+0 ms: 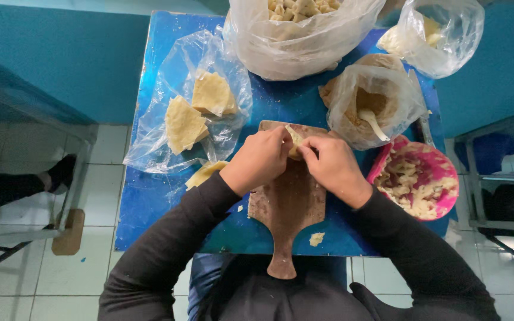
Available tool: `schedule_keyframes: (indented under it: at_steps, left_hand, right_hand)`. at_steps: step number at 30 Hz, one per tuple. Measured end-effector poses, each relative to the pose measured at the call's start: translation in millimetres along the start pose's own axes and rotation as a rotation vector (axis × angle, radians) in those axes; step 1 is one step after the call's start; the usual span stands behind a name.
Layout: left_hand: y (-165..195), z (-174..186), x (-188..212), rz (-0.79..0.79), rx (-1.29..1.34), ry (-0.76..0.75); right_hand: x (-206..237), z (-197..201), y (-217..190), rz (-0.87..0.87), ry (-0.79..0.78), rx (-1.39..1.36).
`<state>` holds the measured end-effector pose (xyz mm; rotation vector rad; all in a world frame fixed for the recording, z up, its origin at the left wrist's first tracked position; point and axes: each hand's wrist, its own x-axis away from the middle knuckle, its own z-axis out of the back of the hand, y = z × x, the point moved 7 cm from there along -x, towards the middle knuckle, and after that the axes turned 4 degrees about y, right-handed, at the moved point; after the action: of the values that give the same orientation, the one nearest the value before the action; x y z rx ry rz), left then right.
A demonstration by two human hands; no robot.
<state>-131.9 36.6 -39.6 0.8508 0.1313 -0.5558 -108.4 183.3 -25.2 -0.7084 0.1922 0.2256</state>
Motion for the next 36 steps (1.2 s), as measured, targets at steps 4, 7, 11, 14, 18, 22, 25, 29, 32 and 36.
schedule_keyframes:
  at_steps: [4, 7, 11, 14, 18, 22, 25, 29, 32, 36]
  left_hand:
    - [6, 10, 8, -0.073, 0.123, -0.049]
    - [15, 18, 14, -0.106, 0.168, -0.09]
    - [23, 27, 18, -0.08, 0.187, -0.044]
    - [30, 28, 21, -0.095, 0.176, 0.053]
    - [27, 22, 23, -0.099, 0.115, 0.13]
    - [12, 9, 15, 0.029, -0.005, 0.14]
    - [4, 5, 11, 0.087, -0.001, 0.142]
    - [3, 9, 7, 0.029, 0.073, 0.2]
    - [3, 6, 4, 0.013, 0.049, 0.116]
    - [15, 7, 10, -0.128, -0.072, 0.04]
  right_hand:
    - [0, 0, 5, -0.032, -0.042, -0.036]
    - [1, 2, 5, -0.027, -0.037, -0.068]
    - [1, 2, 5, -0.03, -0.031, -0.073]
    - [2, 2, 6, -0.028, -0.025, -0.089]
    - [1, 1, 7, 0.001, 0.011, -0.055]
    - [1, -5, 8, -0.028, 0.021, -0.037]
    - [-2, -7, 5, -0.019, 0.057, -0.016]
    - [-5, -3, 4, -0.033, 0.069, 0.0]
    - [-7, 2, -7, 0.059, 0.066, -0.078]
    - [1, 10, -30, 0.252, 0.086, -0.062]
